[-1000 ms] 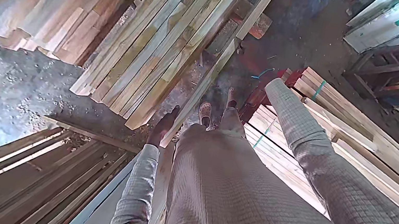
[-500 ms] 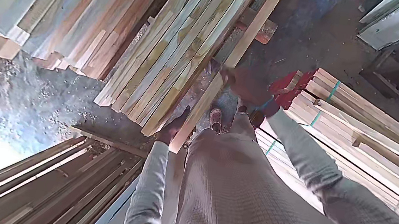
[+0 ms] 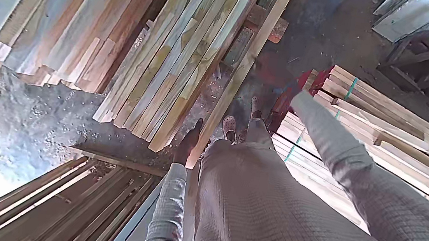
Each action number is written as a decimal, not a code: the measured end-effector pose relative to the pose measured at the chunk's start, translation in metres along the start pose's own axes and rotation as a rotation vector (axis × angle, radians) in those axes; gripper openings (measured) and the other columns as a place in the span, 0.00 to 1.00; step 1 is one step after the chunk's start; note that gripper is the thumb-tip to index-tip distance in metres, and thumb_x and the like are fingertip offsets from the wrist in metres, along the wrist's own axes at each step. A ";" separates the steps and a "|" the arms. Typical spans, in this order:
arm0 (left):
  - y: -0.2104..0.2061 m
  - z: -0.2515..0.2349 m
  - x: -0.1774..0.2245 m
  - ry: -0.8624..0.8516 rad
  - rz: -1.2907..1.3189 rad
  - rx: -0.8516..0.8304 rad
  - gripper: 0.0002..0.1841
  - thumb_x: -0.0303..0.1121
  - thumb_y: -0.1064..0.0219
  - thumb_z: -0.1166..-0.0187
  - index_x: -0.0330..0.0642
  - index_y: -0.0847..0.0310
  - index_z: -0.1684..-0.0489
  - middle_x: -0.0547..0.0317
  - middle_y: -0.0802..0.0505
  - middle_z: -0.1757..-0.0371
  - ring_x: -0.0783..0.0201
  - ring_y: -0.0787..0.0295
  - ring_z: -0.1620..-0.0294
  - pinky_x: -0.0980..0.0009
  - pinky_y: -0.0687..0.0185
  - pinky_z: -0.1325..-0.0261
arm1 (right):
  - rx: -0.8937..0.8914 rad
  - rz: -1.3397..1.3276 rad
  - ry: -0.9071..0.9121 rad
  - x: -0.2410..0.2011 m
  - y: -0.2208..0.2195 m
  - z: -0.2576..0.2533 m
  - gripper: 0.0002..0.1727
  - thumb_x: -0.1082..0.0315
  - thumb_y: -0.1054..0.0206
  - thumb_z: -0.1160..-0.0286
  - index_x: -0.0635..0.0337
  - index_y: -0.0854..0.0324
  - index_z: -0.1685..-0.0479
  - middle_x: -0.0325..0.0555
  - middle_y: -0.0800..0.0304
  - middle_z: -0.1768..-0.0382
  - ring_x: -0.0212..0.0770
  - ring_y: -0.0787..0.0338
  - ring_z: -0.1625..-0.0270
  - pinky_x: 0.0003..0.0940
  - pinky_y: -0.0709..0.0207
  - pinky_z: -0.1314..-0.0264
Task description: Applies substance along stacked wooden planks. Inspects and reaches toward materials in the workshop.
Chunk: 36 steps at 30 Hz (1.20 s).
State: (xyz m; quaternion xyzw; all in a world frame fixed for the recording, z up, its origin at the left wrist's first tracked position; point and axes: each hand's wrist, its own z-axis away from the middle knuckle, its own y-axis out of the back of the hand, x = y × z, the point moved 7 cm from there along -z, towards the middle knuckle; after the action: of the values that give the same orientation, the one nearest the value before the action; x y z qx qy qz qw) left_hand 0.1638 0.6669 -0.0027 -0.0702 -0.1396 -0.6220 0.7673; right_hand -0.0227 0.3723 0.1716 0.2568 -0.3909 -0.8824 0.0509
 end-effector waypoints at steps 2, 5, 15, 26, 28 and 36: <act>0.001 -0.003 0.002 -0.015 -0.051 0.034 0.47 0.73 0.70 0.15 0.37 0.16 0.56 0.49 0.08 0.73 0.55 0.12 0.80 0.59 0.14 0.77 | -0.053 -0.054 -0.067 0.006 0.032 -0.011 0.18 0.65 0.42 0.12 0.76 0.21 0.42 0.72 0.15 0.45 0.66 0.13 0.46 0.61 0.22 0.43; 0.002 -0.004 0.004 -0.019 -0.058 0.047 0.47 0.74 0.69 0.15 0.37 0.15 0.58 0.49 0.08 0.74 0.56 0.12 0.80 0.59 0.14 0.77 | 0.021 0.027 0.014 -0.001 -0.016 -0.041 0.17 0.58 0.33 0.24 0.67 0.17 0.54 0.63 0.13 0.60 0.61 0.10 0.60 0.62 0.18 0.61; 0.012 0.010 0.024 -0.090 -0.287 0.201 0.49 0.76 0.69 0.17 0.38 0.14 0.47 0.46 0.07 0.63 0.53 0.07 0.67 0.51 0.09 0.61 | -0.210 0.011 0.104 -0.067 -0.135 0.056 0.12 0.65 0.31 0.28 0.63 0.15 0.53 0.59 0.13 0.55 0.58 0.11 0.52 0.57 0.18 0.55; 0.009 -0.017 -0.010 0.040 0.213 -0.366 0.43 0.72 0.66 0.15 0.40 0.20 0.69 0.55 0.15 0.81 0.63 0.18 0.85 0.71 0.21 0.84 | 0.322 -0.423 0.300 0.006 -0.121 0.034 0.33 0.70 0.29 0.21 0.54 0.29 0.14 0.58 0.16 0.33 0.54 0.11 0.40 0.52 0.16 0.37; 0.011 -0.024 -0.011 0.009 0.138 -0.346 0.45 0.75 0.66 0.17 0.40 0.18 0.71 0.54 0.13 0.80 0.63 0.16 0.85 0.70 0.18 0.82 | 0.387 -0.370 0.431 -0.010 -0.157 0.021 0.35 0.72 0.27 0.26 0.60 0.29 0.15 0.63 0.18 0.31 0.57 0.11 0.39 0.52 0.14 0.37; 0.025 -0.047 -0.026 0.061 0.151 -0.296 0.37 0.72 0.60 0.15 0.49 0.18 0.67 0.61 0.15 0.80 0.66 0.19 0.85 0.70 0.22 0.83 | 0.195 -0.120 0.572 -0.018 -0.237 0.009 0.29 0.73 0.42 0.13 0.52 0.33 0.11 0.69 0.18 0.39 0.62 0.08 0.53 0.55 0.11 0.52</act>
State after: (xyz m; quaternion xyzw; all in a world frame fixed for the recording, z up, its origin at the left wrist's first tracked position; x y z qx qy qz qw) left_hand 0.1896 0.6832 -0.0537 -0.1739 -0.0176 -0.5780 0.7971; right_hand 0.0147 0.5464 0.0142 0.5210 -0.4276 -0.7342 0.0818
